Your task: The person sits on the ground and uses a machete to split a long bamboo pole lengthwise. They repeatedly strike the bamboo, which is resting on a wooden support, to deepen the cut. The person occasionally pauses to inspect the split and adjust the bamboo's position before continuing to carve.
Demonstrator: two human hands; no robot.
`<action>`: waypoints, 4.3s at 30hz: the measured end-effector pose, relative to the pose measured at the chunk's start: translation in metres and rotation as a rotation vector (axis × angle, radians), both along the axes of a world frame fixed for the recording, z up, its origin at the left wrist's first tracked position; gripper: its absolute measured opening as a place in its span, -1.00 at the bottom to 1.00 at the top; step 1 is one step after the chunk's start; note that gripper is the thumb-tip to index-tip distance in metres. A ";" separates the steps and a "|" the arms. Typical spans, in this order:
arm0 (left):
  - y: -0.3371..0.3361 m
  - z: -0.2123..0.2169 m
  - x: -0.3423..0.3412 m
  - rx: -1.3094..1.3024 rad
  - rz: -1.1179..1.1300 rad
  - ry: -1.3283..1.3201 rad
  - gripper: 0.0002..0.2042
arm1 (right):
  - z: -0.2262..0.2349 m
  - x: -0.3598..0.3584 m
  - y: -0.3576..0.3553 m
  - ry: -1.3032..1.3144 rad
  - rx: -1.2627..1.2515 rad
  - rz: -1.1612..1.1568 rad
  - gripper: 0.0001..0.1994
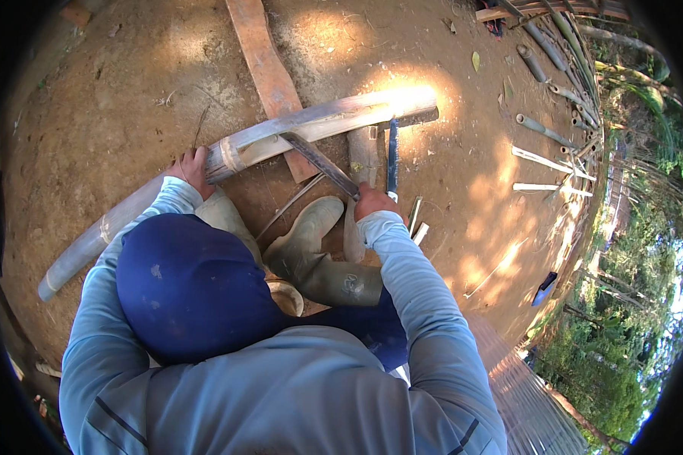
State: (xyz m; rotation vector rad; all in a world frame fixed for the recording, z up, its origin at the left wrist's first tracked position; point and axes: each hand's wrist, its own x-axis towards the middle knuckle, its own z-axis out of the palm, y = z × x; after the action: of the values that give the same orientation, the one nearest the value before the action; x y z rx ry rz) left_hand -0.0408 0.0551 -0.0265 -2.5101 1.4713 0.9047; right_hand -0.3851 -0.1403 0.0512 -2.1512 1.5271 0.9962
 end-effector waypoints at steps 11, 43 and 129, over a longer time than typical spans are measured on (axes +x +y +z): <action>0.003 -0.003 -0.008 -0.080 0.009 -0.035 -0.13 | 0.011 -0.013 -0.020 0.075 -0.075 -0.036 -0.70; 0.003 0.006 -0.009 -0.157 0.015 -0.058 -0.22 | 0.042 -0.023 -0.051 0.165 -0.083 0.048 -0.73; -0.017 0.012 0.009 0.090 0.006 0.055 -0.11 | 0.016 0.012 0.024 -0.110 -0.019 0.054 -0.69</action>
State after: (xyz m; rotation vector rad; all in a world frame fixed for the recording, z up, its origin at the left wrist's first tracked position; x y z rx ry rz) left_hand -0.0317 0.0383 -0.0144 -2.4459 1.4058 1.0245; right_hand -0.3727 -0.1165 0.0677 -2.2323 1.4401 0.8675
